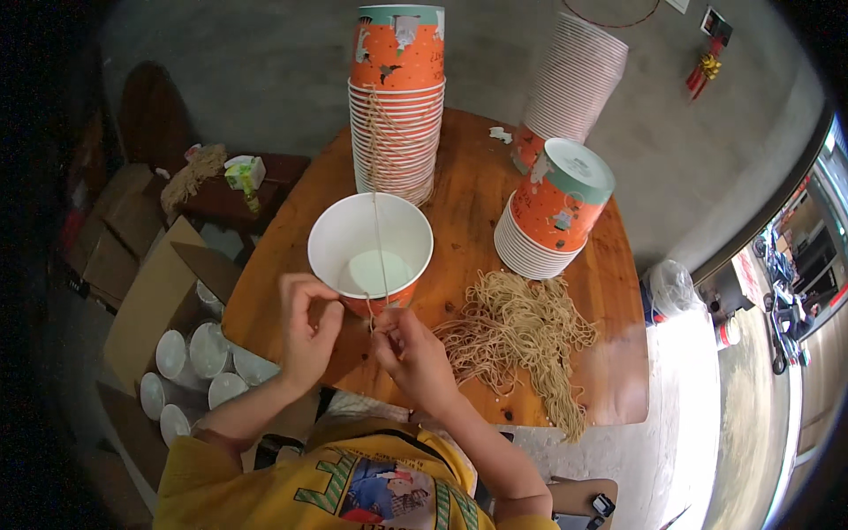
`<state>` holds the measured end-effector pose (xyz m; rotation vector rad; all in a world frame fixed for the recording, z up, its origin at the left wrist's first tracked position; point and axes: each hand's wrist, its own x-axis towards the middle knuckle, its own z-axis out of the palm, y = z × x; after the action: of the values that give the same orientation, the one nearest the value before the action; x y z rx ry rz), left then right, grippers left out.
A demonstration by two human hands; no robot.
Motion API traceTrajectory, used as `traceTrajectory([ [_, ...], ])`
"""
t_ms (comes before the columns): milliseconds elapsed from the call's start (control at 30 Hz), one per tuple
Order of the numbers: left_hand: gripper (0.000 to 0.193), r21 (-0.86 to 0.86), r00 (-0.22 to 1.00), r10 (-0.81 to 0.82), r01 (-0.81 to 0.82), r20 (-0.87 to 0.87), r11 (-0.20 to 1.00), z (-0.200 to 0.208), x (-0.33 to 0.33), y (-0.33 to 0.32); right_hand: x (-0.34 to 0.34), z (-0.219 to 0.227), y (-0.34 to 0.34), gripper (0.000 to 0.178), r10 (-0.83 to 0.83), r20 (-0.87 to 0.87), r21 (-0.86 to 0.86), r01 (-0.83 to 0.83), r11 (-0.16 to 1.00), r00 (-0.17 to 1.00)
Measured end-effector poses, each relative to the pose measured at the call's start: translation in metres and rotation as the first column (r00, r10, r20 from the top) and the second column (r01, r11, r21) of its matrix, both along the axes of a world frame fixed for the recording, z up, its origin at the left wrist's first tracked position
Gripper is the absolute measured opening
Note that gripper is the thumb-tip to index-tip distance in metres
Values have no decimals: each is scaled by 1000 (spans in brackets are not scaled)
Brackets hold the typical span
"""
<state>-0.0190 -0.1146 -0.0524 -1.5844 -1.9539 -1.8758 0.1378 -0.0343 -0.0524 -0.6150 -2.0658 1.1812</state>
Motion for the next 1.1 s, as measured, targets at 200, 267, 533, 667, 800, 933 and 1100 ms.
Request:
traceTrajectory([
  [200, 11, -14, 360, -197, 507, 912, 862, -6, 14, 0, -8, -8, -7, 23, -36, -82, 286, 58, 957, 996],
  [267, 9, 35, 287, -208, 509, 935, 860, -5, 16, 1, -8, -8, -7, 26, -69, -22, 466, 72, 882, 997],
  [533, 7, 82, 148, -163, 445, 975, 892, -2, 24, 6, 0, -6, -1, 28, 19, -10, 568, -10, 823, 1000],
  [667, 5, 119, 92, -168, 397, 981, 910, -4, 20, 14, 1, -4, 5, 28, 100, 47, 662, -106, 742, 994],
  [800, 6, 72, 149, -132, 350, 980, 934, 0, 10, 17, 2, 4, 10, 26, 131, 69, 748, -138, 650, 989],
  [933, 6, 16, 257, -114, 353, 960, 935, 6, 6, 22, 1, 5, 17, 20, 154, 114, 752, -186, 632, 982],
  [1100, 4, -150, 347, 21, 348, 938, 925, 12, 1, 19, 2, 8, 17, 20, 186, 201, 730, -274, 626, 962],
])
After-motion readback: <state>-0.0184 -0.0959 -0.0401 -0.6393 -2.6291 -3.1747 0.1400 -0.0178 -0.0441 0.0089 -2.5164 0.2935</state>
